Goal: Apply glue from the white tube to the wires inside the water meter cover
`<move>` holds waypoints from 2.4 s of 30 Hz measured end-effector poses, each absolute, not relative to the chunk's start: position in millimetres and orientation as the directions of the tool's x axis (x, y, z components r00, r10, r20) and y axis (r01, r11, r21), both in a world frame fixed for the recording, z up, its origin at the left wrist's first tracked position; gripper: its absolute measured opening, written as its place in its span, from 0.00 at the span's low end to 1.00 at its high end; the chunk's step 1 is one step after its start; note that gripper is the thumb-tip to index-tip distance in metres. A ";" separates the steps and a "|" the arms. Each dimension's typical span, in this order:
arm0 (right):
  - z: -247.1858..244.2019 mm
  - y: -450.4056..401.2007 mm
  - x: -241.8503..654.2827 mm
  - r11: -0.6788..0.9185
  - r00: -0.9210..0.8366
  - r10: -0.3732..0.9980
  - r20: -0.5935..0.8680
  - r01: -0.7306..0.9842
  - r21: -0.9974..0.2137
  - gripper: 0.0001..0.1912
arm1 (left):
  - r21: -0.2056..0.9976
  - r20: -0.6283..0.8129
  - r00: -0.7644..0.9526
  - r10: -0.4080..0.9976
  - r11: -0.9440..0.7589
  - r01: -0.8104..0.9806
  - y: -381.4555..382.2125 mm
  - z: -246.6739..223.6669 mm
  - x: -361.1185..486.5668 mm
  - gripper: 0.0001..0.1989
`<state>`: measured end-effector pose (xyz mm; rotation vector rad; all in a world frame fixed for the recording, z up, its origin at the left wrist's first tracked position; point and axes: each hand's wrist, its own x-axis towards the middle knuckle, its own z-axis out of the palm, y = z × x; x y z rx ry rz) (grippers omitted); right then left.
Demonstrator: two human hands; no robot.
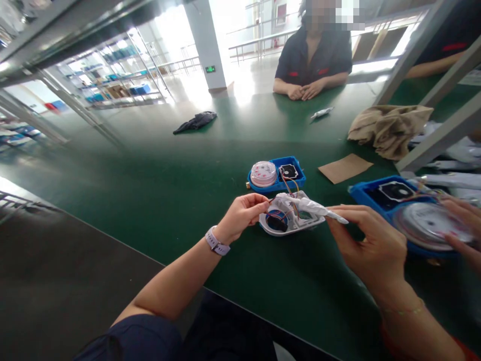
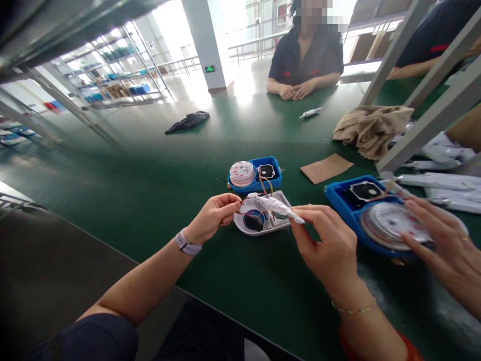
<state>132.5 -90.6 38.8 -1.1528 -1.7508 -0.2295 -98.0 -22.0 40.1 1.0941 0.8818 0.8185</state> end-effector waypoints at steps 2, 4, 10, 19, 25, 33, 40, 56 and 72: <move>38.3 -90.3 133.0 0.545 -0.085 0.596 0.799 0.773 -0.324 0.08 | 0.989 -0.118 0.388 0.914 0.144 -0.037 -20.5 36.7 -99.9 0.07; 37.6 -90.1 133.6 0.557 -0.106 0.595 0.797 0.769 -0.313 0.09 | 0.998 -0.059 0.365 0.929 0.055 0.023 -18.8 33.1 -100.8 0.05; 41.4 -92.6 135.9 0.590 -0.190 0.602 0.775 0.761 -0.271 0.09 | 0.974 0.055 0.354 0.934 -0.128 0.186 -15.8 21.1 -104.9 0.05; 52.0 -98.6 143.8 0.547 -0.160 0.671 0.724 0.767 -0.337 0.03 | 0.842 0.289 0.386 0.876 -0.425 0.334 -17.9 21.7 -108.3 0.04; 51.0 -96.0 145.3 0.472 -0.035 0.730 0.683 0.748 -0.466 0.01 | 0.811 0.344 0.387 0.856 -0.478 0.338 -18.6 22.4 -108.7 0.04; 54.6 -92.6 155.4 0.519 -0.114 0.746 0.656 0.716 -0.466 0.03 | 0.838 0.335 0.360 0.871 -0.450 0.309 -19.4 21.8 -110.6 0.05; 30.6 -91.2 165.3 0.117 0.317 0.932 0.174 0.193 -0.974 0.13 | 0.855 0.398 0.287 0.871 -0.466 0.228 7.8 37.1 -115.4 0.07; -10.0 -117.6 108.6 -0.057 0.291 0.797 -0.528 -0.835 -0.547 0.08 | 0.940 -0.266 0.533 0.803 0.338 -0.040 78.3 32.9 -118.7 0.30; 41.7 -29.4 86.3 0.055 0.339 0.810 -0.478 -0.857 -0.513 0.04 | 0.830 -0.252 -0.097 0.963 0.163 -0.534 104.4 16.6 -102.1 0.34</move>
